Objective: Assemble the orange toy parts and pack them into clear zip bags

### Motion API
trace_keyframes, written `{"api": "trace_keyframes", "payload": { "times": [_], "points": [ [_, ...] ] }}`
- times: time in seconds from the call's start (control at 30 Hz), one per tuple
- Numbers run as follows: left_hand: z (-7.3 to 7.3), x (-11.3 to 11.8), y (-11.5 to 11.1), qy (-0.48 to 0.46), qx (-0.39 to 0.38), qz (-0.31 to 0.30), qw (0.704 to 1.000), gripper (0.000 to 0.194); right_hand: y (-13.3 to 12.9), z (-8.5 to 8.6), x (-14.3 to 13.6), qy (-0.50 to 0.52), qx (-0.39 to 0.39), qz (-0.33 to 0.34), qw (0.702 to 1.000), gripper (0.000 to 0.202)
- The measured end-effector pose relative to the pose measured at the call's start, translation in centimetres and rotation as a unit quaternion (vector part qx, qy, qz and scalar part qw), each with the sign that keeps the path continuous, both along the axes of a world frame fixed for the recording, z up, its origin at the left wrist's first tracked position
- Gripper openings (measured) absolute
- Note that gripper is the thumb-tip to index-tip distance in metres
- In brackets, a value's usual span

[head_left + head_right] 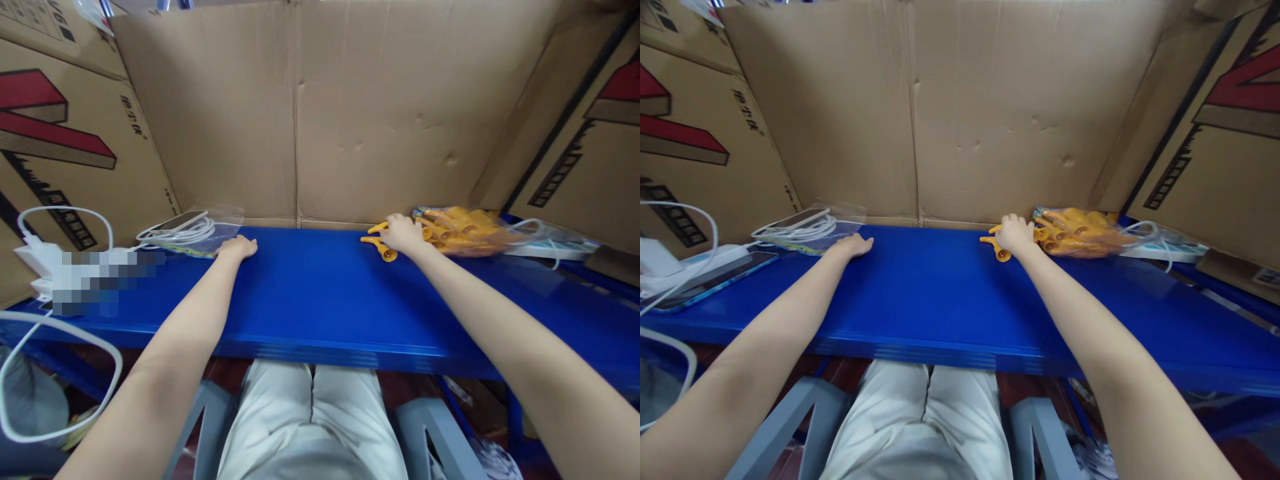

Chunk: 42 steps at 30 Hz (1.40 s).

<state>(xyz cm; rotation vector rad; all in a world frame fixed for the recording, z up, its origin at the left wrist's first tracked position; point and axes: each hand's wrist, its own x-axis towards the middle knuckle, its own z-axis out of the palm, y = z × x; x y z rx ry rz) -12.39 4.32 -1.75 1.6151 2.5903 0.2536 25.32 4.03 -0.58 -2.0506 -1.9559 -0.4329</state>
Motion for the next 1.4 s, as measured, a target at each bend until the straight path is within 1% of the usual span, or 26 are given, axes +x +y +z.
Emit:
{"api": "trace_keyframes", "payload": {
  "times": [0.1, 0.2, 0.27, 0.33, 0.37, 0.4, 0.47, 0.53, 0.63, 0.73, 0.9, 1.03, 1.13, 1.27, 1.33, 1.4],
  "points": [
    [0.6, 1.1, -0.3, 0.044, 0.01, -0.062, 0.997, 0.062, -0.2, -2.0, -0.5, -0.007, -0.019, -0.008, 1.0, 0.044],
    [1.0, 1.9, -0.7, 0.075, 0.03, -0.097, 0.992, 0.054, -0.6, -2.9, -0.4, -0.04, -0.043, 0.003, 0.998, 0.042],
    [1.0, 2.0, -0.8, 0.088, 0.052, -0.086, 0.991, 0.055, -0.9, -3.0, -0.3, -0.055, -0.061, 0.017, 0.996, 0.042],
    [0.9, 1.5, -0.8, 0.097, 0.056, -0.06, 0.992, 0.058, -1.1, -2.9, -0.2, -0.036, -0.084, 0.022, 0.996, 0.043],
    [0.9, 1.2, -0.7, 0.098, 0.046, -0.051, 0.993, 0.058, -1.2, -2.8, -0.2, -0.021, -0.094, 0.024, 0.995, 0.043],
    [0.7, 0.8, -0.6, 0.093, 0.021, -0.055, 0.994, 0.056, -1.2, -2.7, -0.1, -0.007, -0.103, 0.027, 0.994, 0.044],
    [0.5, 0.3, -0.2, 0.094, -0.015, -0.093, 0.991, 0.048, -1.2, -2.6, 0.0, 0.007, -0.111, 0.037, 0.993, 0.045],
    [0.4, 0.3, 0.1, 0.11, -0.03, -0.14, 0.984, 0.044, -1.1, -2.6, 0.1, 0.008, -0.109, 0.05, 0.993, 0.045],
    [0.4, 1.2, 0.1, 0.134, -0.041, -0.213, 0.967, 0.044, -1.1, -2.6, 0.2, 0.011, -0.111, 0.063, 0.992, 0.047],
    [0.7, 2.5, -0.4, 0.132, -0.047, -0.281, 0.949, 0.043, -1.2, -2.6, 0.1, 0.015, -0.115, 0.064, 0.991, 0.047],
    [1.5, 4.1, -1.7, 0.074, -0.031, -0.378, 0.922, 0.05, -1.5, -2.4, -0.4, 0.027, -0.107, 0.07, 0.991, 0.046],
    [2.0, 5.0, -2.7, -0.011, -0.028, -0.431, 0.902, 0.058, -1.5, -2.5, -0.9, 0.017, -0.087, 0.089, 0.992, 0.042],
    [2.1, 5.4, -3.0, -0.056, -0.037, -0.441, 0.895, 0.065, -1.5, -2.4, -1.2, 0.003, -0.075, 0.107, 0.991, 0.039],
    [1.5, 5.4, -2.5, -0.055, -0.015, -0.413, 0.909, 0.068, -2.1, -1.5, -1.3, -0.026, -0.064, 0.093, 0.993, 0.036],
    [1.0, 5.1, -1.9, -0.042, 0.003, -0.397, 0.917, 0.067, -2.5, -0.8, -1.2, -0.046, -0.081, 0.068, 0.993, 0.037],
    [0.5, 4.7, -1.2, -0.021, 0.015, -0.39, 0.921, 0.065, -2.9, -0.1, -1.0, -0.053, -0.125, 0.047, 0.99, 0.037]
  ]
}}
